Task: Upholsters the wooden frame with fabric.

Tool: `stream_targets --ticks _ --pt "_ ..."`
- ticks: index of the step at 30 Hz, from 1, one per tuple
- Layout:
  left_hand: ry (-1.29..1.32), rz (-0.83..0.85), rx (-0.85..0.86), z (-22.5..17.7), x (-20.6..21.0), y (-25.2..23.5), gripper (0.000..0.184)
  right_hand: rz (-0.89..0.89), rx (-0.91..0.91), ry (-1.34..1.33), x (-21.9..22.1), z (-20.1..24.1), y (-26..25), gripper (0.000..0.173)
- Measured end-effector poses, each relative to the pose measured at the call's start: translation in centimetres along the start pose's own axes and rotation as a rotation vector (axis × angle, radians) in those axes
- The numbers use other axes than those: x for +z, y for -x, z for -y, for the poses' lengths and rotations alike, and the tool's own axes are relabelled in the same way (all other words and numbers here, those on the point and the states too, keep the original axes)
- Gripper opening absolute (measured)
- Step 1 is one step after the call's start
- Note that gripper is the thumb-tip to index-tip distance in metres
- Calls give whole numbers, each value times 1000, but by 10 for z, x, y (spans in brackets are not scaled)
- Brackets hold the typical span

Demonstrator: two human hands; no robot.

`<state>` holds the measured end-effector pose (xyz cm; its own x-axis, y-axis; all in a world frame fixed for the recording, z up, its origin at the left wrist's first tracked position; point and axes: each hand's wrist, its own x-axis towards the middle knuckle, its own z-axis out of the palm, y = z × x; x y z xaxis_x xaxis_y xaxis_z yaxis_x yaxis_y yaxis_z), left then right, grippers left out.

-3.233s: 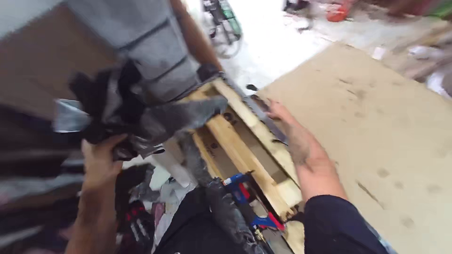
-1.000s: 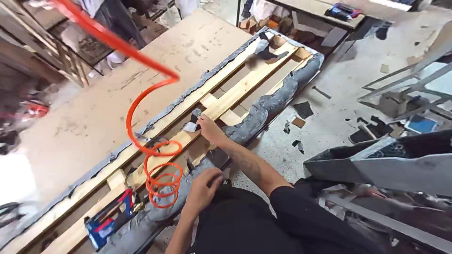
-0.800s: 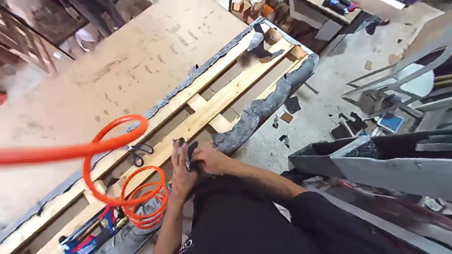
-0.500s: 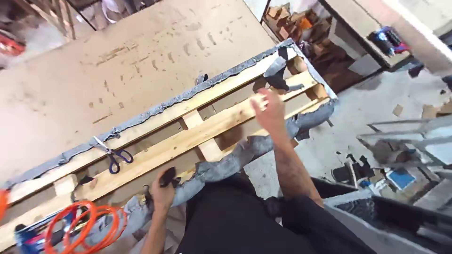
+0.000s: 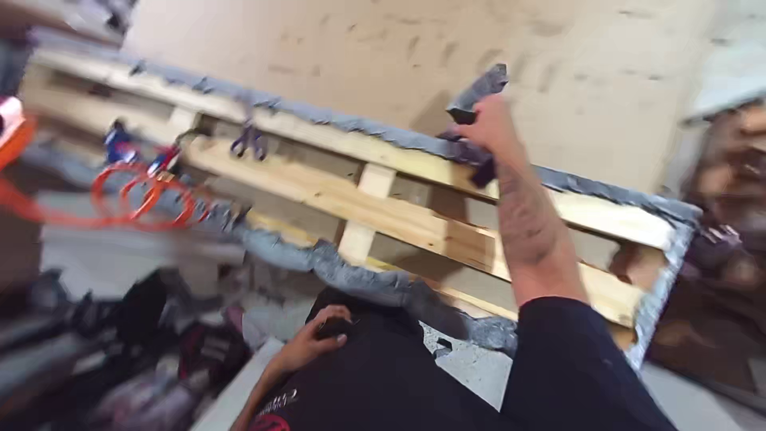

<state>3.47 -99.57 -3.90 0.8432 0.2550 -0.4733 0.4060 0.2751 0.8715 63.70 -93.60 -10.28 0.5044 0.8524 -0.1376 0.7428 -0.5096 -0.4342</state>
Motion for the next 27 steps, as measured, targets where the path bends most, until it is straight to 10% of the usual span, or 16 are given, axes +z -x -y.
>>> stream_targets --ticks 3,5,11,15,18,22,27 --pt "96 -49 -107 11 4 34 41 293 -63 154 51 -7 -64 40" --pt "130 -211 -83 29 7 48 38 168 14 48 44 20 -62 42" --pt "834 -936 -123 62 -2 44 27 -161 -151 -232 45 262 85 47" --pt "1187 -734 236 67 -58 64 61 583 -804 -334 164 416 249 24" --pt "1180 -1013 74 90 -115 104 32 958 -1064 -288 222 473 302 40" --pt "918 -1397 -74 179 -266 240 29 611 -858 -273 230 526 262 29" --pt "886 -1752 108 229 -442 452 75 191 -363 71 225 550 201 43"
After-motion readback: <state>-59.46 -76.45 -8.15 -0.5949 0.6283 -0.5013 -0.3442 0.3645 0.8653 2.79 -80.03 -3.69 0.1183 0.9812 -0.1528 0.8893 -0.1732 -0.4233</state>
